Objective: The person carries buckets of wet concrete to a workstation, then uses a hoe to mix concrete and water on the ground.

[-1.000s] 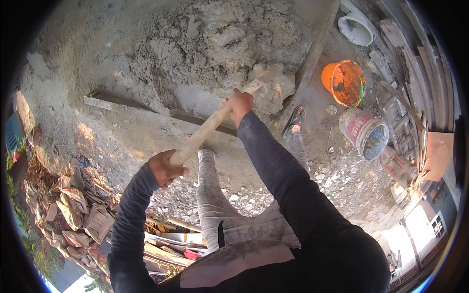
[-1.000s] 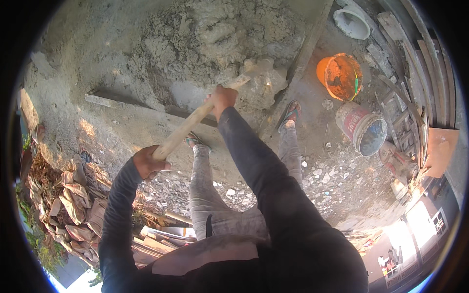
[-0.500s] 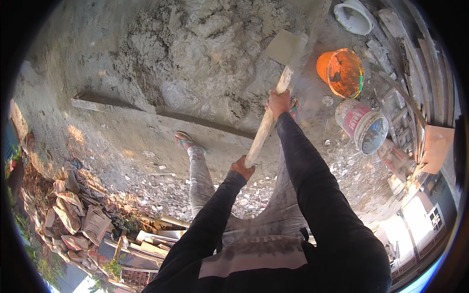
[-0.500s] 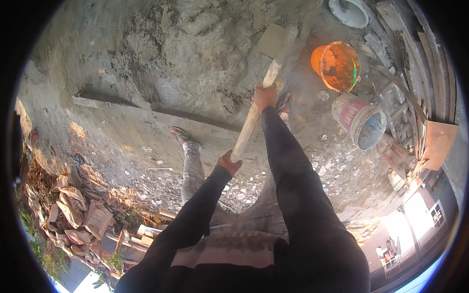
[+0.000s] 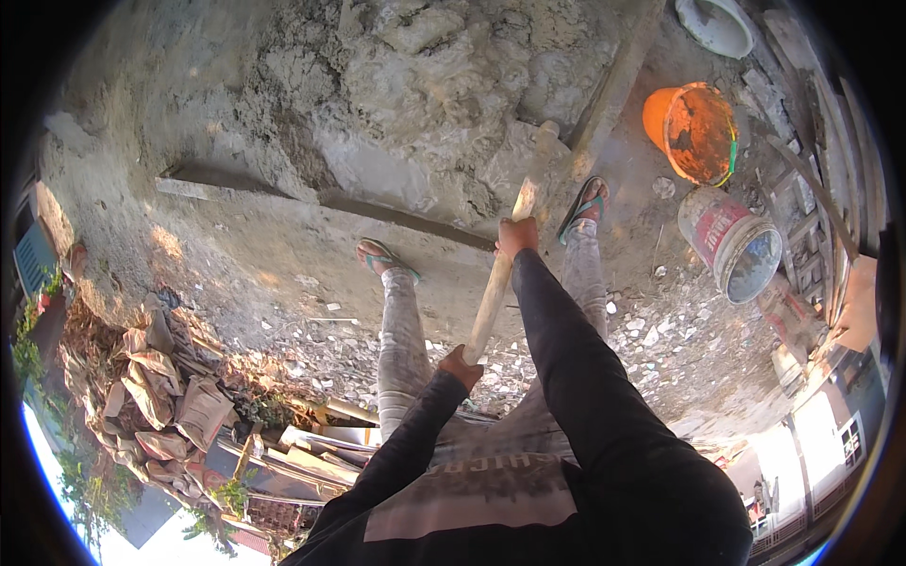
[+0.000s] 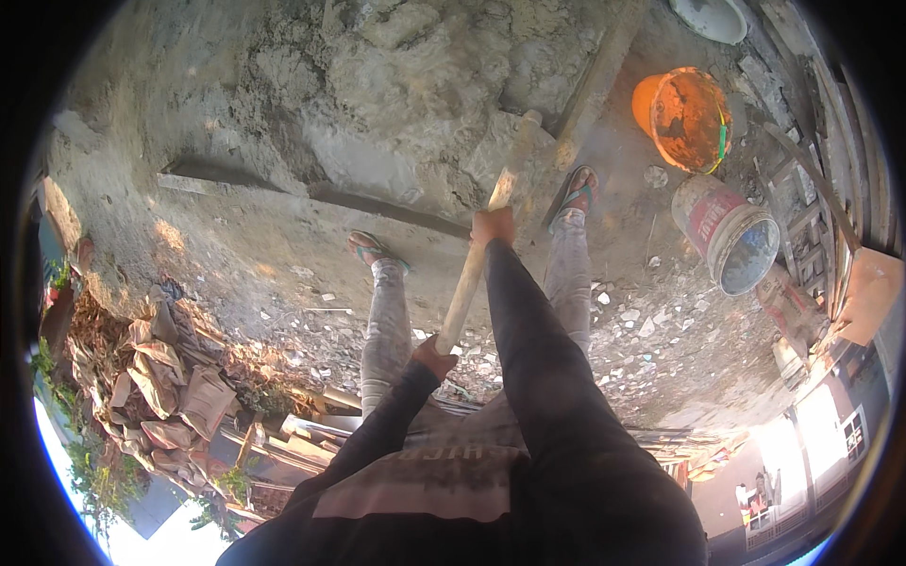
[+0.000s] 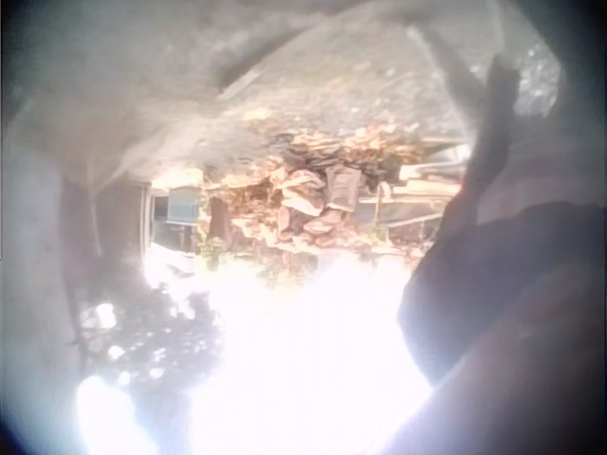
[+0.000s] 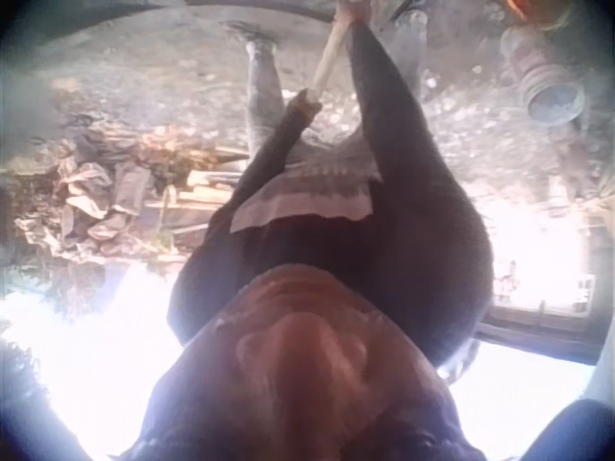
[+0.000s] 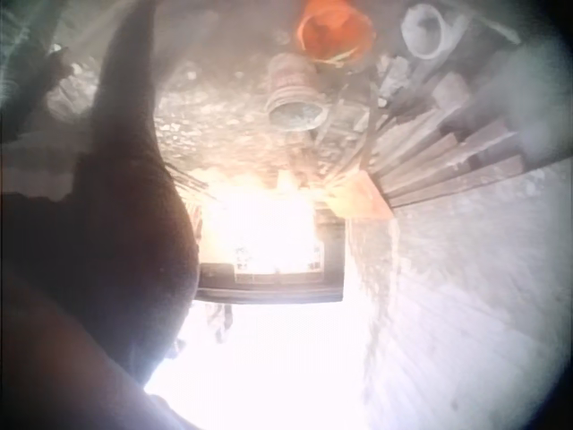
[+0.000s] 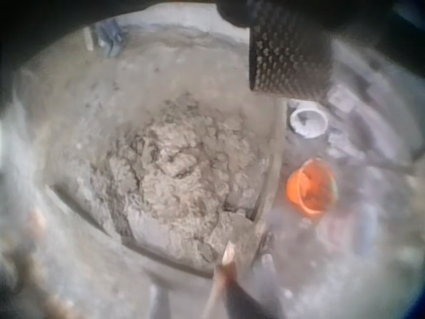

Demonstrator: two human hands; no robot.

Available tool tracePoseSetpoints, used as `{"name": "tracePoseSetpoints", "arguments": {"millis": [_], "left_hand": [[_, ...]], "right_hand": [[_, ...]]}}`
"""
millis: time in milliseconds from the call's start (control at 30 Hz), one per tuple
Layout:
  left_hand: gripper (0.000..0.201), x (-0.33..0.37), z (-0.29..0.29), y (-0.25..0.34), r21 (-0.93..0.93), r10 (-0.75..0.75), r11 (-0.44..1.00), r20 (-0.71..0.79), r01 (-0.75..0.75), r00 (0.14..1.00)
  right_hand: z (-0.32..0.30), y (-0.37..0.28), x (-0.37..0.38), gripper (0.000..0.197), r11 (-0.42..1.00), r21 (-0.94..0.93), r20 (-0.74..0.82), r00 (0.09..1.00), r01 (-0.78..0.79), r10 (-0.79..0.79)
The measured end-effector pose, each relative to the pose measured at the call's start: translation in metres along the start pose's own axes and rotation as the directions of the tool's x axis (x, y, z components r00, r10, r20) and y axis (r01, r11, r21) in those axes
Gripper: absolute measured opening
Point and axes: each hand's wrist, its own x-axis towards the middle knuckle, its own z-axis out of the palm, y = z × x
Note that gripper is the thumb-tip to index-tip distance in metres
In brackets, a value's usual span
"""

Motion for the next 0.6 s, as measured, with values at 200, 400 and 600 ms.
{"name": "tracePoseSetpoints", "arguments": {"millis": [200,400,600], "left_hand": [[0.047,-0.013,-0.089,0.081,0.091,0.06,0.994,0.066,-0.066,0.996],[0.035,-0.064,-0.293,0.142,0.251,0.031,0.965,0.164,-0.072,0.986],[0.049,-0.109,-0.317,0.054,0.379,0.068,0.921,0.076,-0.092,0.995]], "right_hand": [[0.009,-0.044,0.005,0.015,0.94,0.301,0.193,0.975,-0.164,0.108],[0.082,-0.111,-0.085,0.019,0.641,0.71,0.322,0.944,-0.29,0.069],[0.111,-0.102,-0.177,0.032,0.665,0.743,0.248,0.955,-0.079,-0.164]]}}
